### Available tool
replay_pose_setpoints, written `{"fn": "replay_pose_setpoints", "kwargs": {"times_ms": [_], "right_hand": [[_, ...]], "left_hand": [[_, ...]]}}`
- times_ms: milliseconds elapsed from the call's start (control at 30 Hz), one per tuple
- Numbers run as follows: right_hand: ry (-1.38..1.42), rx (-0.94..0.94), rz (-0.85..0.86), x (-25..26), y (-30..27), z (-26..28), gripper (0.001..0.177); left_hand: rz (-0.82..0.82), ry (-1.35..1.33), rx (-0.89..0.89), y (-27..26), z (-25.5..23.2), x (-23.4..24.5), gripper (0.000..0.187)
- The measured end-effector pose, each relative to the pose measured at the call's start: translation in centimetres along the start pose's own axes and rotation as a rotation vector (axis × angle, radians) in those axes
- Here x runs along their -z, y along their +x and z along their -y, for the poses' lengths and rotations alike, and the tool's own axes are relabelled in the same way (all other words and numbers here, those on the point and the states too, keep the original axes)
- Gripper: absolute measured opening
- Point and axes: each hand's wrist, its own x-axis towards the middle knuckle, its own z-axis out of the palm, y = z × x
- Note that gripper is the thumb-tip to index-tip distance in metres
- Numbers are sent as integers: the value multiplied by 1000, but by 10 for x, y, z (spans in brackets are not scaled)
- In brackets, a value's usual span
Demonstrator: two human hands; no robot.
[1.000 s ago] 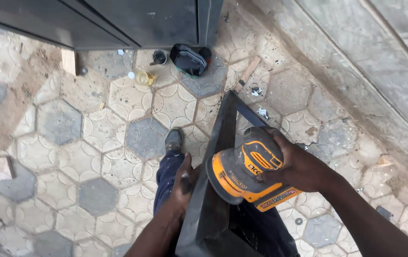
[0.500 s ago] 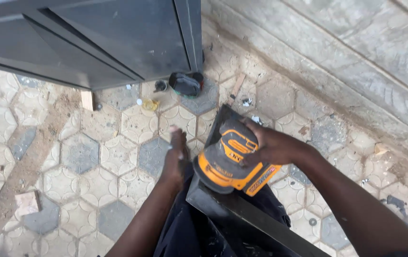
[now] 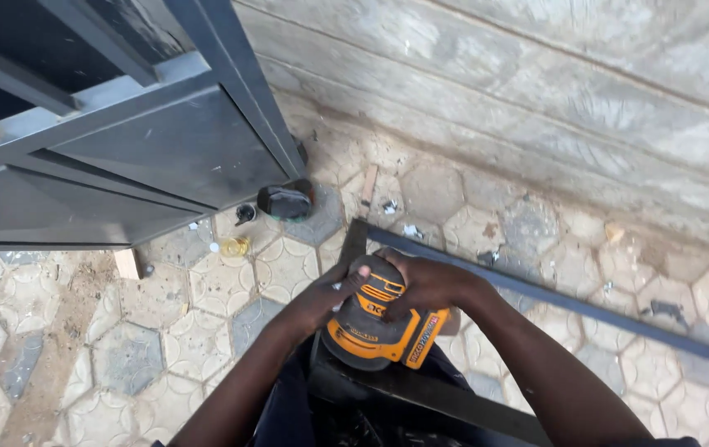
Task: Using a power orbital sander to smooth and prepare the surface of a metal frame.
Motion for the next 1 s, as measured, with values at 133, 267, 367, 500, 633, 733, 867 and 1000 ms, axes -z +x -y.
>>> {"fn": "replay_pose_setpoints", "kwargs": {"times_ms": [133, 267, 367, 500, 633, 733, 867, 1000], "right_hand": [[-19, -21, -61, -15, 24, 0, 118], [15, -61, -103, -42, 65, -21, 125], [-8, -72, -92, -58, 93, -39, 122], [-60, -121, -120, -78, 142, -83, 123], [-69, -171, -147, -65, 196, -127, 118], [-18, -207, -201, -56, 237, -149, 115], [-102, -255, -146, -46, 305, -183, 126], [-23, -266, -185, -32, 356, -201, 124]], "left_hand": [[0, 136, 110, 14, 0, 15, 99], [25, 172, 136, 54, 43, 42, 86], [-1, 128, 163, 83, 70, 54, 77], [-54, 49, 195, 135, 116, 61, 63], [-146, -77, 168, 215, 173, 66, 44], [-161, -126, 161, 266, 190, 77, 39], [-72, 251, -164, 331, 235, 109, 39], [51, 816, -673, 418, 312, 157, 44]]}}
